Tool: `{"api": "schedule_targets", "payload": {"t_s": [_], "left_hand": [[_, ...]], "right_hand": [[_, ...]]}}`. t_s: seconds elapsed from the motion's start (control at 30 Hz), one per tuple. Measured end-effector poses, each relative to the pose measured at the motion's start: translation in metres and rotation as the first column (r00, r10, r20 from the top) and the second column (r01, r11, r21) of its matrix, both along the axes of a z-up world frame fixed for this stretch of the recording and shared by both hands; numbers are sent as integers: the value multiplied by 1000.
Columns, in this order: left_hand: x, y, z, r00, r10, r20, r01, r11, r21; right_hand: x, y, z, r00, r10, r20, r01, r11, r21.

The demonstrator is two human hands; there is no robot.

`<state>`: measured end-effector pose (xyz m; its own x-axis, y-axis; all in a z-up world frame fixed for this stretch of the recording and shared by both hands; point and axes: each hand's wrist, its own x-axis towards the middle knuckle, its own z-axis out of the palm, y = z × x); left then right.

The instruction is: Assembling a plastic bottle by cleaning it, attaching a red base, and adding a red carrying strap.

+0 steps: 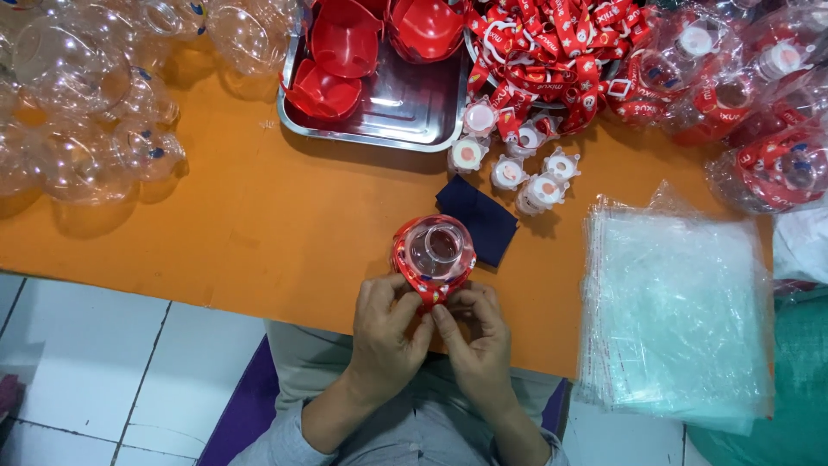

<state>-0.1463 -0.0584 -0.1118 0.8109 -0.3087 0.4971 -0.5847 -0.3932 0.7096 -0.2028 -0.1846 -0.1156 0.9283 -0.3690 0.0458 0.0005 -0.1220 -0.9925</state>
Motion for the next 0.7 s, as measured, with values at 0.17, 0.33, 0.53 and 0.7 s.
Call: {"api": "schedule_targets", "payload": {"t_s": [0.17, 0.33, 0.53, 0.7], "left_hand": [[2, -1, -7, 994, -2, 110, -3, 999, 52], [3, -1, 0, 993, 7, 122, -19, 995, 95], [6, -1, 3, 997, -48, 59, 45, 997, 57], [13, 1, 4, 996, -88, -16, 87, 996, -15]], "right_hand": [[3, -2, 3, 998, -54, 19, 55, 996, -66], [7, -3, 2, 997, -75, 26, 76, 997, -19], [6, -2, 7, 998, -47, -31, 49, 998, 44], [6, -5, 10, 998, -44, -51, 46, 998, 33]]}}
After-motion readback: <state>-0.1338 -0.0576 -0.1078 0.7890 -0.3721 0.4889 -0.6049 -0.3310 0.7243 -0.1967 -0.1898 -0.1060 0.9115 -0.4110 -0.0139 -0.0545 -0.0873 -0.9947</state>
